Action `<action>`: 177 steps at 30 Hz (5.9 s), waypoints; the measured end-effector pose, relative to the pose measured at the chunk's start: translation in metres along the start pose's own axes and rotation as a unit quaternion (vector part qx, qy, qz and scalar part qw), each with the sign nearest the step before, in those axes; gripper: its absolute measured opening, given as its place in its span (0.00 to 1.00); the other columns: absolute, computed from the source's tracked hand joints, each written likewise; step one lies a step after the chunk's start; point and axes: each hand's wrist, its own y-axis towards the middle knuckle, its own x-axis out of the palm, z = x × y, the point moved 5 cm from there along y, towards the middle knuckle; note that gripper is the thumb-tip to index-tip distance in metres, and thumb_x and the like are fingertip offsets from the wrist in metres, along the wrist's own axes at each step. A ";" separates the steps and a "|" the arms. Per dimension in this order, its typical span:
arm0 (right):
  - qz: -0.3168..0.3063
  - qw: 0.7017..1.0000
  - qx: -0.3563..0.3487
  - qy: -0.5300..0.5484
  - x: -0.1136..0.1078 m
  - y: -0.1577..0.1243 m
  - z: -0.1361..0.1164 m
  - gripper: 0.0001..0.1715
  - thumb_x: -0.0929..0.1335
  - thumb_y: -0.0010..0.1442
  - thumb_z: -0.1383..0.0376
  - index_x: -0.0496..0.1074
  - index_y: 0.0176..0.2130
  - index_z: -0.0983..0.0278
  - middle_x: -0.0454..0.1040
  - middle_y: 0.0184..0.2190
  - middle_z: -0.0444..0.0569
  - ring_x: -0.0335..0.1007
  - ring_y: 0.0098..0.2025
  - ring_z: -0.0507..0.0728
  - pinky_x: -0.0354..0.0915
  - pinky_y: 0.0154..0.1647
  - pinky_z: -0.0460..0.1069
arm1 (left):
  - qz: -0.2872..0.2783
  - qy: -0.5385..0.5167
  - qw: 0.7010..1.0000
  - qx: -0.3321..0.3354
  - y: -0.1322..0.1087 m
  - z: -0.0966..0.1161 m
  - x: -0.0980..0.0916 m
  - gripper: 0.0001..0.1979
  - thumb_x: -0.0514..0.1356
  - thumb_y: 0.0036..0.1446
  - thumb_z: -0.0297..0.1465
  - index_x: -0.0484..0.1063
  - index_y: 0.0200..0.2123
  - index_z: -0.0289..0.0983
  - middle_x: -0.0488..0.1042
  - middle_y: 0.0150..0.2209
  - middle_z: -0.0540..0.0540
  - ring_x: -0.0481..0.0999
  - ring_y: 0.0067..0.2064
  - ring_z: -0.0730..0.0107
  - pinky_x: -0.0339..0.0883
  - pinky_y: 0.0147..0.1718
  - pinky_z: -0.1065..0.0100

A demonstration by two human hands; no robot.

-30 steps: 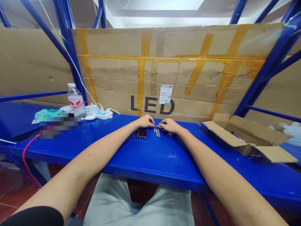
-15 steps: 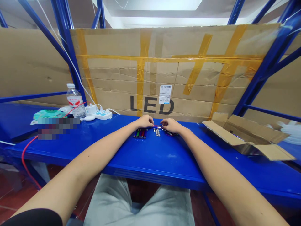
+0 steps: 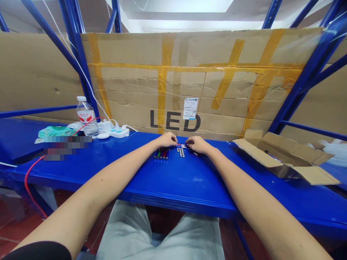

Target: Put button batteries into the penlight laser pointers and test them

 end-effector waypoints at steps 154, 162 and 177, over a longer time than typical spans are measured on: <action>0.033 0.988 -0.003 0.154 -0.045 -0.042 -0.031 0.09 0.69 0.49 0.66 0.66 0.33 0.63 0.72 0.27 0.44 0.67 0.29 0.53 0.62 0.31 0.47 | -0.156 0.320 0.932 0.073 -0.062 0.067 0.007 0.05 0.60 0.54 0.24 0.76 0.30 0.36 0.75 0.34 0.40 0.69 0.43 0.56 0.60 0.41 0.64; 0.063 0.977 -0.020 0.201 -0.044 -0.040 -0.035 0.09 0.67 0.48 0.67 0.70 0.33 0.65 0.73 0.27 0.46 0.66 0.30 0.53 0.62 0.32 0.47 | 0.060 0.203 0.962 0.172 -0.050 0.068 -0.007 0.09 0.54 0.62 0.27 0.74 0.41 0.36 0.79 0.40 0.44 0.76 0.42 0.63 0.65 0.42 0.66; 0.103 0.968 -0.070 0.219 -0.038 -0.039 -0.048 0.08 0.65 0.49 0.66 0.73 0.31 0.66 0.71 0.25 0.44 0.64 0.30 0.53 0.60 0.32 0.47 | 0.145 0.121 0.951 0.245 -0.053 0.079 -0.005 0.11 0.53 0.62 0.25 0.74 0.43 0.37 0.80 0.42 0.45 0.78 0.44 0.66 0.68 0.45 0.66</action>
